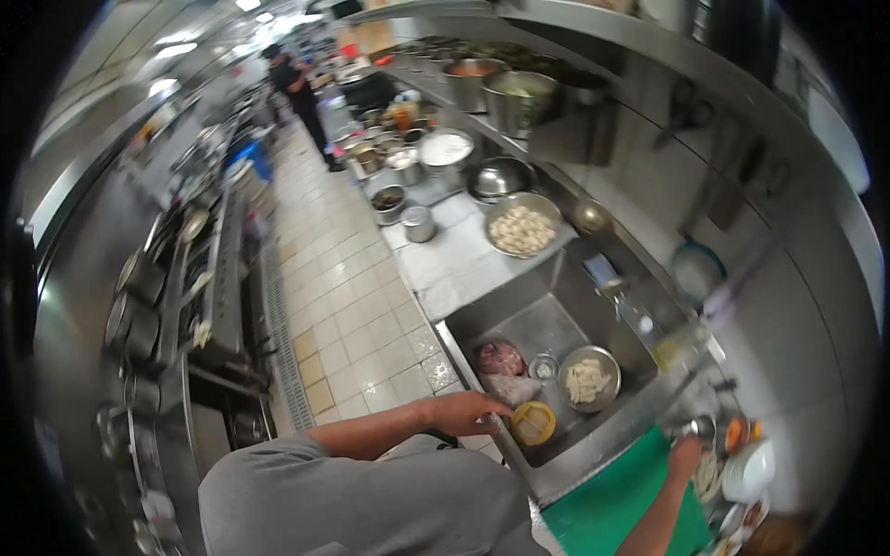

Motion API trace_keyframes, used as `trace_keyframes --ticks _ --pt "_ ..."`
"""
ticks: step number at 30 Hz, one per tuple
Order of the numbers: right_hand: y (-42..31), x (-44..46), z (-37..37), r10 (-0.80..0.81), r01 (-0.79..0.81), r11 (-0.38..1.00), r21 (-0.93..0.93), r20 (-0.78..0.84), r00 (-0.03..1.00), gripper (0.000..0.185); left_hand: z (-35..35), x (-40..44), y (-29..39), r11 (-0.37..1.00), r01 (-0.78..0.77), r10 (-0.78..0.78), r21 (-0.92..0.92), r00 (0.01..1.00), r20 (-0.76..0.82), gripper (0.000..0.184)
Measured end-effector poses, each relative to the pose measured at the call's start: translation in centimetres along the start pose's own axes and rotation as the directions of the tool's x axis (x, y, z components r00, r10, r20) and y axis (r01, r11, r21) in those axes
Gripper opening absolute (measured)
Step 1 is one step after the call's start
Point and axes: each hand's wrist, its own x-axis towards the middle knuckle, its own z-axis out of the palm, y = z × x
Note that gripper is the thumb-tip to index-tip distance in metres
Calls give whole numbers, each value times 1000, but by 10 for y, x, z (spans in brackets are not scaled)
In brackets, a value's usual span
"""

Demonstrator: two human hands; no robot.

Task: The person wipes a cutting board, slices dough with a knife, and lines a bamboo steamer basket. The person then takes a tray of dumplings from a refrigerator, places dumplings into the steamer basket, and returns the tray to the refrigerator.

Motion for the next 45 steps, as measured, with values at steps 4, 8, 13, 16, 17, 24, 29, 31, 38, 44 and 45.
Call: trace_keyframes --ticks 4,8,13,16,17,24,29,31,38,44,45 --pt "9 -5 -3 -19 27 998 60 -137 990 27 27 -43 33 983 182 -183 -21 973 -139 49" --pt "-3 -22 -48 277 -104 870 482 -302 912 29 64 -58 25 980 184 -197 -74 942 -271 56" --pt "-134 -125 -138 10 -311 -41 950 311 950 20 79 -21 67 990 -137 122 -19 930 -347 84" --pt "-241 -198 -205 -211 -519 -479 707 481 851 21 78 -21 82 956 -278 293 93 889 -353 96" --pt "-250 -208 -198 -333 -560 -470 682 450 828 23 75 -28 83 920 -354 391 167 855 -342 101" --pt "-355 -287 -294 -448 -580 -483 656 384 807 26 81 -115 55 910 -400 276 -107 778 -564 96" --pt "-385 -337 -258 -597 125 149 981 -12 802 17 101 -140 15 541 -527 -78 -655 745 -663 71" --pt "-387 -332 -269 -762 795 188 577 -425 489 17 95 -156 21 135 -498 -219 -856 828 -516 59" --pt "-304 -281 -263 -523 653 341 676 -441 730 41 72 -204 49 -232 -269 -142 -935 960 -241 57" --pt "-193 -262 -180 -147 213 150 965 -191 970 34 88 -173 74 -184 -317 -324 -930 913 -247 59" --pt "-179 -267 -164 -101 195 67 978 -188 977 37 98 -158 77 -208 -288 -331 -935 920 -209 58"
